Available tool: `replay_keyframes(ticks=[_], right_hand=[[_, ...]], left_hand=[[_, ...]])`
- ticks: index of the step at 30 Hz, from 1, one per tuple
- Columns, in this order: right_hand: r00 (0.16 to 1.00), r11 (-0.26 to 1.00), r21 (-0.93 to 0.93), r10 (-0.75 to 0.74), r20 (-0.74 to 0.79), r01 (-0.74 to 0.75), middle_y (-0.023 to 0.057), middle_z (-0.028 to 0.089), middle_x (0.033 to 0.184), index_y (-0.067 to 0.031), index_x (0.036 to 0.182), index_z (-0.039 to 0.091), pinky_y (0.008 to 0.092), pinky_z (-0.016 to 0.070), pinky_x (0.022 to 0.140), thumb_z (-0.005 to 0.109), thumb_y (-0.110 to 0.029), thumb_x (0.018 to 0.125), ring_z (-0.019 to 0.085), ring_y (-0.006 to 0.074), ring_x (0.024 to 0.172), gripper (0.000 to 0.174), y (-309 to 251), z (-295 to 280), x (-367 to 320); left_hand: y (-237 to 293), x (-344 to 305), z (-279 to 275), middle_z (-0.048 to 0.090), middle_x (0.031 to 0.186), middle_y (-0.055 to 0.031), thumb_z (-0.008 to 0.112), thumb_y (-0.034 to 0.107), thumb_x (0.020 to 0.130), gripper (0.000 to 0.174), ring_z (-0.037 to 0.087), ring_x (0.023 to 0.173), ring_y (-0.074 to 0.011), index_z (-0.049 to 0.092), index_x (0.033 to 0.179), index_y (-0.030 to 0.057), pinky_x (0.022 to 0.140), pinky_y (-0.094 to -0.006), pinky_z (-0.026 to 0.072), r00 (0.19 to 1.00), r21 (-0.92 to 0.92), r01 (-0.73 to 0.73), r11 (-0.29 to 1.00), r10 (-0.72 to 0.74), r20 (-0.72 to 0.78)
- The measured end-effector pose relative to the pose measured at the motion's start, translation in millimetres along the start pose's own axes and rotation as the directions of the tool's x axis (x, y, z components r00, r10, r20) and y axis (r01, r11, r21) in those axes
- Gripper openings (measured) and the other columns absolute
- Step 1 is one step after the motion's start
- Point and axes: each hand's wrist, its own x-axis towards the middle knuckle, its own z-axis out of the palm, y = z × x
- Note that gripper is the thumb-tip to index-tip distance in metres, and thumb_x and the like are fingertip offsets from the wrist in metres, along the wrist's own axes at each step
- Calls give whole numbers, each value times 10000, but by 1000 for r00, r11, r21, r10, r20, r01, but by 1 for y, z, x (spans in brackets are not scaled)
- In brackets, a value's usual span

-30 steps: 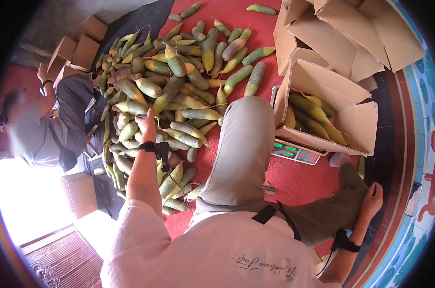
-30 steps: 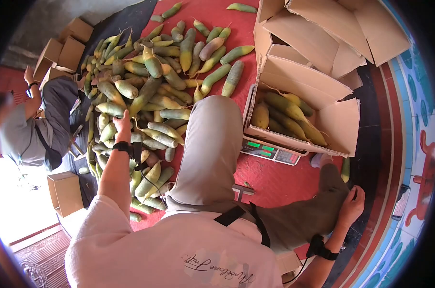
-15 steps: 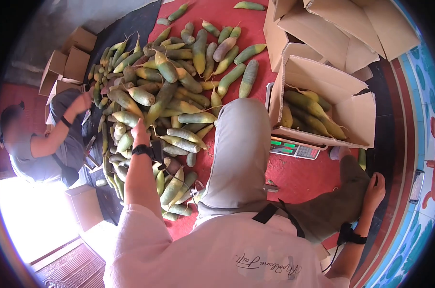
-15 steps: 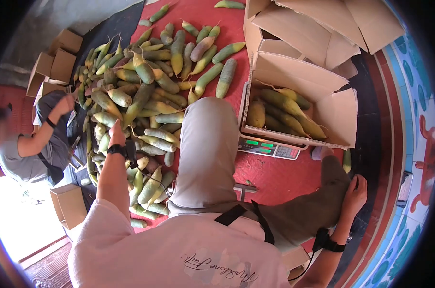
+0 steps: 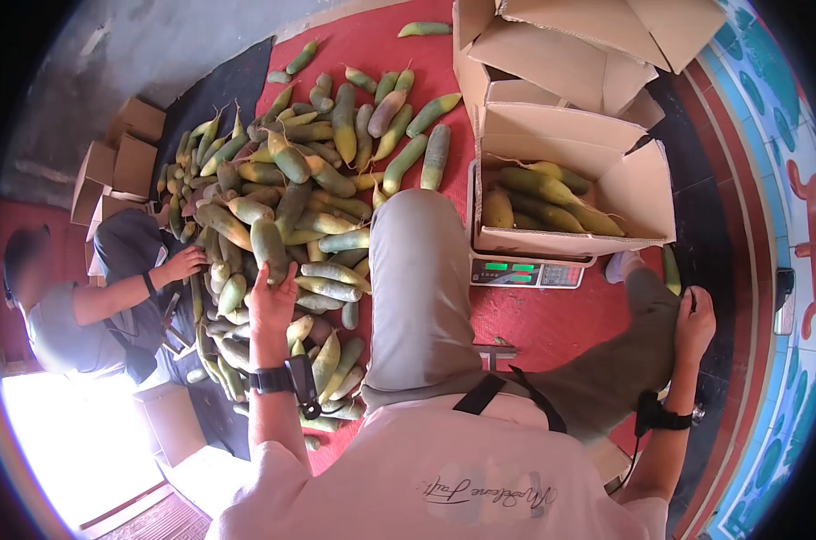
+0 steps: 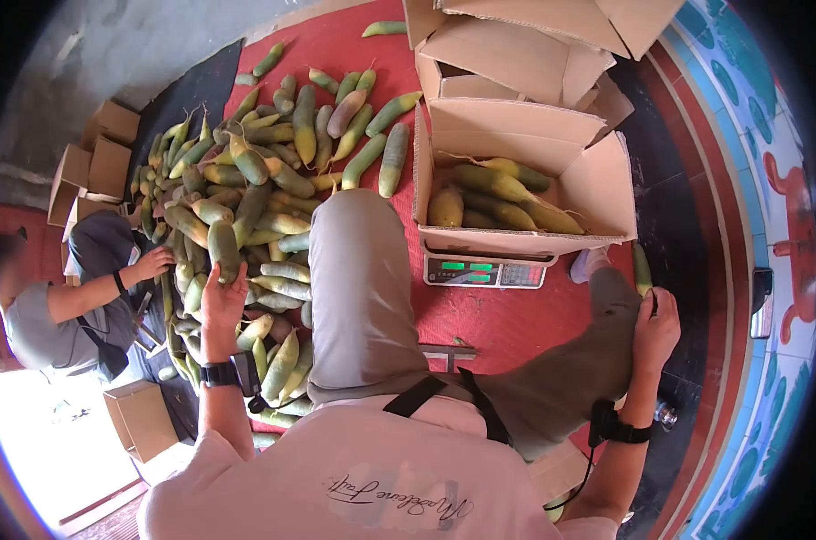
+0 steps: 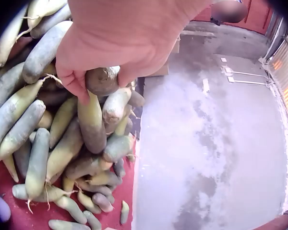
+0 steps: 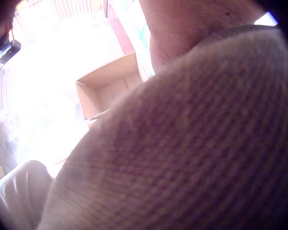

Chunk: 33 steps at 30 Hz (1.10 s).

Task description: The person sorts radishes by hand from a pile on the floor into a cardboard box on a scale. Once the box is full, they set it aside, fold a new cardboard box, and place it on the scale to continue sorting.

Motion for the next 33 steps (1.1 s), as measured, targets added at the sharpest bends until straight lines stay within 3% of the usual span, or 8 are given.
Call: replay_keyframes(ticks=[5, 9, 12, 19, 24, 28, 30, 33], right_hand=[[999, 999, 27, 41, -23, -40, 156, 592, 871, -7, 918, 580, 401, 467, 690, 535, -93, 844, 582, 352, 795, 122, 2, -2, -5], [997, 995, 79, 58, -55, -54, 160, 593, 861, -7, 902, 584, 404, 467, 684, 543, -89, 835, 581, 356, 787, 113, 3, -6, -7], [994, 993, 93, 79, -73, -72, 163, 592, 845, -5, 885, 583, 410, 465, 677, 549, -85, 830, 578, 360, 774, 103, 1, -9, -9], [988, 983, 161, 109, -111, -90, 165, 586, 817, -11, 863, 582, 416, 458, 660, 552, -92, 828, 574, 364, 750, 93, 9, -11, -13], [981, 974, 178, 162, -112, -140, 157, 591, 817, -34, 865, 590, 418, 453, 648, 558, -107, 828, 576, 358, 745, 88, 11, -14, -15], [978, 973, 184, 166, -125, -141, 153, 593, 814, -39, 866, 592, 415, 453, 646, 562, -107, 826, 578, 353, 743, 84, 13, -15, -16], [979, 969, 213, 156, -128, -127, 149, 595, 811, -41, 868, 592, 415, 454, 647, 565, -102, 823, 578, 350, 741, 80, 14, -15, -16], [976, 956, 233, 203, -85, -178, 145, 598, 810, -37, 869, 591, 414, 455, 649, 572, -97, 820, 580, 346, 741, 81, 11, -15, -15]], left_hand=[[-1, -54, 90, 617, 1042, -76, 521, 224, 915, 275, 608, 976, -256, 515, 1120, 41, 738, -293, 452, 951, 179, -92, 980, 33, 308], [-5, -84, 149, 624, 1031, -127, 496, 267, 921, 365, 616, 907, -245, 520, 1141, -22, 743, -297, 439, 787, 413, -225, 882, -86, 611], [-21, -94, 189, 607, 1066, -140, 477, 271, 928, 406, 609, 919, -253, 489, 1179, -48, 764, -300, 442, 656, 470, -188, 862, -246, 714], [-76, -88, 272, 590, 1059, -119, 543, 241, 903, 382, 625, 905, -265, 482, 1158, -37, 718, -289, 454, 580, 694, -137, 707, -510, 635], [-132, -66, 327, 587, 1051, -89, 591, 294, 867, 407, 637, 886, -264, 499, 1107, -21, 690, -263, 444, 543, 869, -212, 447, -686, 485], [-180, -47, 368, 593, 1044, -102, 604, 297, 862, 410, 638, 893, -270, 508, 1110, -15, 684, -278, 466, 551, 916, -263, 303, -732, 400], [-203, -42, 382, 561, 1094, -119, 597, 278, 864, 439, 629, 920, -286, 472, 1161, -20, 710, -295, 468, 632, 926, -330, 181, -687, 360], [-230, -31, 389, 543, 1118, -126, 583, 255, 871, 459, 615, 962, -295, 435, 1208, -19, 712, -308, 475, 662, 901, -385, 200, -620, 421]])
